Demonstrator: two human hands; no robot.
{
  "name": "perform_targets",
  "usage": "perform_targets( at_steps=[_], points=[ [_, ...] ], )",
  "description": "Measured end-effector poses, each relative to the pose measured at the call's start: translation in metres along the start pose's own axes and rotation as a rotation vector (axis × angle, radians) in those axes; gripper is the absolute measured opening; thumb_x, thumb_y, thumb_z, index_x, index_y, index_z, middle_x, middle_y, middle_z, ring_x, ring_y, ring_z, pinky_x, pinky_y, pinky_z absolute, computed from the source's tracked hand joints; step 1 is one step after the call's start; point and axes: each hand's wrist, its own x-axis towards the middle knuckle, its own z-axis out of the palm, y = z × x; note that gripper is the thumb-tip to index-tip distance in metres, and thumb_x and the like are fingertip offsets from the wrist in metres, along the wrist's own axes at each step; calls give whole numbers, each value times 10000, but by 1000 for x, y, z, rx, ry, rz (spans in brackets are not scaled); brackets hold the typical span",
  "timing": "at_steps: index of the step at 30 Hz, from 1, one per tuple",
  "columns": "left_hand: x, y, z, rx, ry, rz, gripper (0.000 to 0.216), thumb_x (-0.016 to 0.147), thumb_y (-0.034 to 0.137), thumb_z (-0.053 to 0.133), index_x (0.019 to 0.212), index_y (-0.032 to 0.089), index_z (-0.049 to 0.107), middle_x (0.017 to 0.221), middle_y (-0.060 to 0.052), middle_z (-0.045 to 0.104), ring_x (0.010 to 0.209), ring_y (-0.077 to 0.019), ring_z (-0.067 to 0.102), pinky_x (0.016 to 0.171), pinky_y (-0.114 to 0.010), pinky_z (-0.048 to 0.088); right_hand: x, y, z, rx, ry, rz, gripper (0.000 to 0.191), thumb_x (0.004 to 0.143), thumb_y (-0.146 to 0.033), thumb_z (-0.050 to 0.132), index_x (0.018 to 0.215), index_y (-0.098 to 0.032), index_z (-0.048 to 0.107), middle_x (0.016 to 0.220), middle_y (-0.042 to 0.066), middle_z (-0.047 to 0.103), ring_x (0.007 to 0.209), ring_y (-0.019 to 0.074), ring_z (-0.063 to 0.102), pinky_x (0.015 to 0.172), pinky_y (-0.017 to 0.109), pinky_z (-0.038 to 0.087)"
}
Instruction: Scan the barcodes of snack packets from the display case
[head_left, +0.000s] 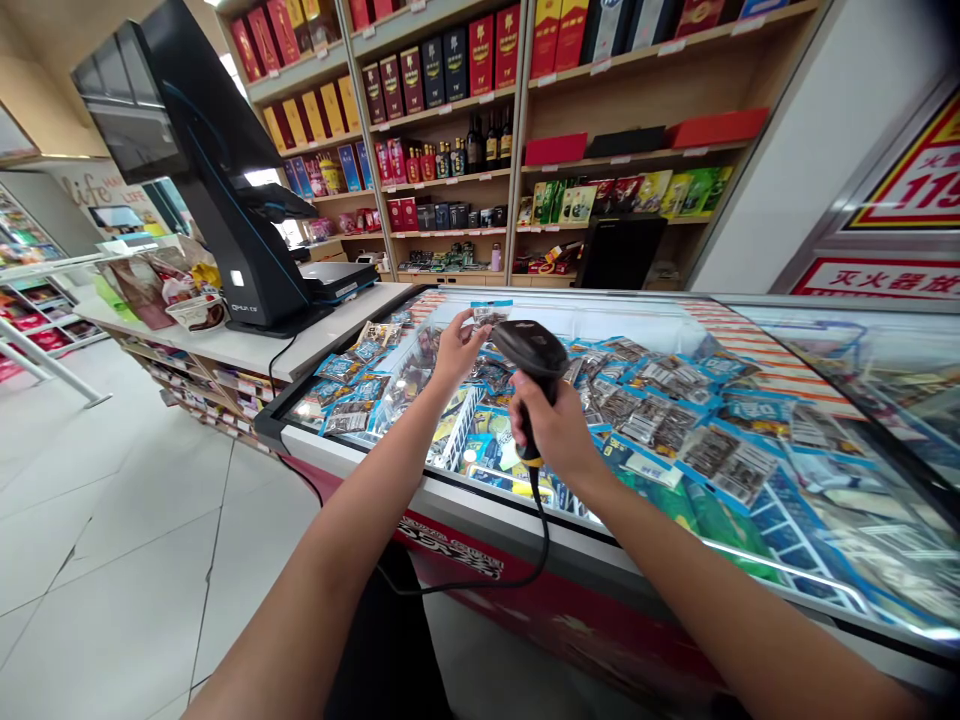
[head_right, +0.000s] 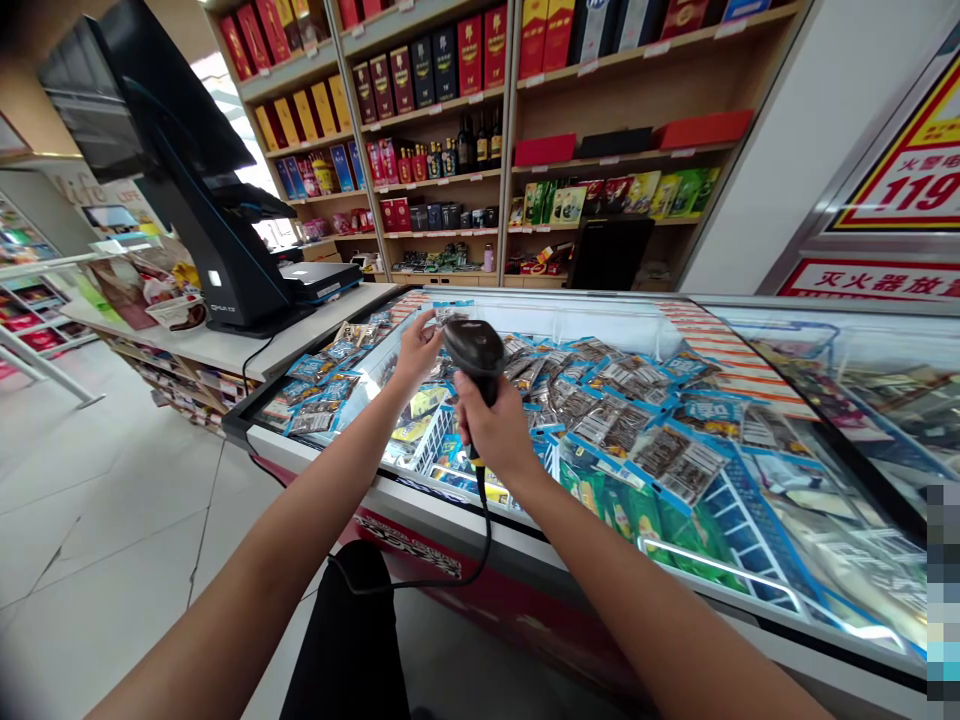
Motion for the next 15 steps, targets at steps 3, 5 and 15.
perform_targets(
  at_steps=[3,5,15],
  points=[
    [1,-4,-4,99,78,-90,605,871,447,966,1372,229,707,989,-53,817,960,-233,772,859,-311,611,9,-8,-11,175,74,12,541,850,-703,895,934,-264,589,596,-53,560,433,123,480,443,297,413],
    [-2,-5,-3,202,50,-134,720,971,518,866,1569,232,587,1211,-117,828,1102,-260,782,940,-348,618,16,-10,-18,268,122,16,572,798,-698,930,945,-269,581,580,-72,538,430,111,453,429,274,408],
    [-31,11,19,1116,-488,157,885,1074,482,621,1837,163,305,1650,-230,657,1625,-449,455,1313,-585,371,27,-6,-30,341,172,78,558,780,-650,960,915,-262,582,565,-73,522,435,105,466,420,249,441]
  ],
)
